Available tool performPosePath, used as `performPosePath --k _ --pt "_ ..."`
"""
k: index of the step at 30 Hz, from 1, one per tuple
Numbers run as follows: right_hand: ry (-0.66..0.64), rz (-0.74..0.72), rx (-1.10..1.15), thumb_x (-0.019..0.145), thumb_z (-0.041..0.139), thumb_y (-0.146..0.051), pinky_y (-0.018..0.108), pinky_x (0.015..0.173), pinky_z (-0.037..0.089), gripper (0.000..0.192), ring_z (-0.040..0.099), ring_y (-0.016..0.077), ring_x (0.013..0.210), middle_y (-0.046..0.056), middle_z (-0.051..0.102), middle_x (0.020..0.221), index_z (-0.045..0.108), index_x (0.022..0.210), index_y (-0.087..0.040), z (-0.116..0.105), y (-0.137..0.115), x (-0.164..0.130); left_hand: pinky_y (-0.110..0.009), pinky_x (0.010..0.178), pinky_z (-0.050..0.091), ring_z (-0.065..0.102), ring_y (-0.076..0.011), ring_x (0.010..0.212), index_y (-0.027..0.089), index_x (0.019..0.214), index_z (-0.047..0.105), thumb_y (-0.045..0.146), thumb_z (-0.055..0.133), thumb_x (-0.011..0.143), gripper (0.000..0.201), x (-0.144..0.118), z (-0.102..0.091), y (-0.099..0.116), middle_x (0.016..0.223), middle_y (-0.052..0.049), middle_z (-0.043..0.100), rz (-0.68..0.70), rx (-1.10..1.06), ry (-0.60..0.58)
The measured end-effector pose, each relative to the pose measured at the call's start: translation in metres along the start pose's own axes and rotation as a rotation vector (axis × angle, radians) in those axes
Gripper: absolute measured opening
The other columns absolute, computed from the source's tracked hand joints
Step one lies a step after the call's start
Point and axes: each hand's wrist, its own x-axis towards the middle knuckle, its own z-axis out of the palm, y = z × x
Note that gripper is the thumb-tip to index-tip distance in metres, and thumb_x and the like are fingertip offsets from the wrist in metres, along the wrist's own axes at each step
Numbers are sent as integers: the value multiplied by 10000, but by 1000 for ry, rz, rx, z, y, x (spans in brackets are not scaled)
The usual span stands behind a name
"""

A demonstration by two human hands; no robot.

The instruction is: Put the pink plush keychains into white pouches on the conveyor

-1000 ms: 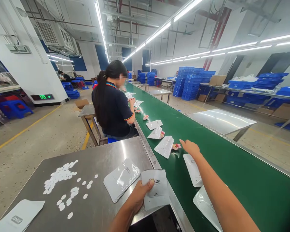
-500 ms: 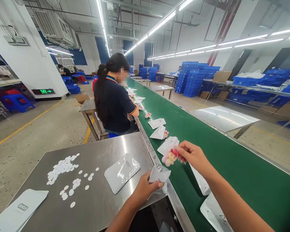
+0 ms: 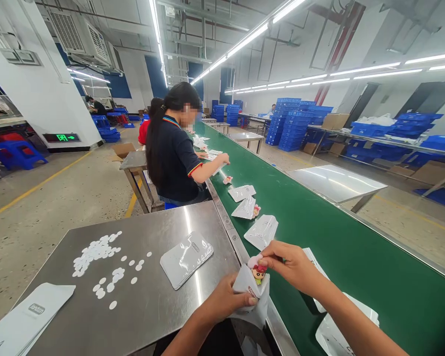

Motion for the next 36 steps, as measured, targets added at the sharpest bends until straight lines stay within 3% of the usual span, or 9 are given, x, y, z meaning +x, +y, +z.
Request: performPosePath --k 3,9,15,21,24,27,29,33,36 --pt "-95 29 12 861 530 -358 209 608 404 192 550 108 676 -4 623 755 639 800 -212 -5 1 -7 -201 605 305 401 -102 650 113 891 600 359 775 573 438 -6 0 8 716 9 494 -4 10 -51" --pt "26 168 183 836 551 -420 215 521 374 260 480 103 570 -8 571 635 602 747 -180 -2 5 -16 -205 623 316 409 -106 673 125 921 578 332 776 589 438 -18 -3 19 747 0 514 -25 61 -159" --pt "84 30 180 836 564 -383 236 602 414 216 533 120 641 14 615 707 631 778 -186 13 4 -22 -200 621 314 412 -103 672 124 951 584 298 787 577 460 -20 -5 21 751 2 507 -73 13 -275" --pt "-99 160 220 865 520 -394 226 604 447 258 576 123 648 14 634 705 625 770 -178 23 -5 -35 -192 641 321 416 -102 703 135 937 616 228 775 582 401 -21 -3 19 778 15 517 -78 77 -253" --pt "-103 132 110 903 438 -399 281 763 471 326 595 164 850 54 638 921 660 778 -195 24 -11 -43 -202 667 336 438 -112 726 145 968 628 242 750 623 379 -19 2 15 802 12 534 -75 108 -234" --pt "-150 55 -36 905 425 -398 386 984 367 304 441 233 1178 54 465 1306 684 878 -240 22 -15 -53 -218 703 344 466 -132 772 147 1007 627 274 710 678 362 -15 6 8 840 -4 555 -18 108 -179" --pt "-189 63 -60 907 422 -396 409 1015 338 286 372 243 1245 43 380 1389 661 970 -253 21 -16 -57 -220 702 348 475 -137 771 142 986 630 287 710 678 349 -13 9 4 832 -7 560 -7 97 -161" --pt "-229 128 49 928 385 -374 337 934 420 313 502 200 1117 47 582 1162 659 895 -226 19 -8 -56 -239 729 366 489 -154 787 140 1033 621 362 680 703 402 -15 14 6 862 -24 573 -16 19 -231" --pt "-76 171 33 915 421 -368 289 800 466 301 580 165 892 42 619 966 640 787 -206 18 -5 -55 -255 765 368 492 -174 827 152 1099 612 373 653 725 436 -20 14 13 902 -34 583 -10 41 -258"
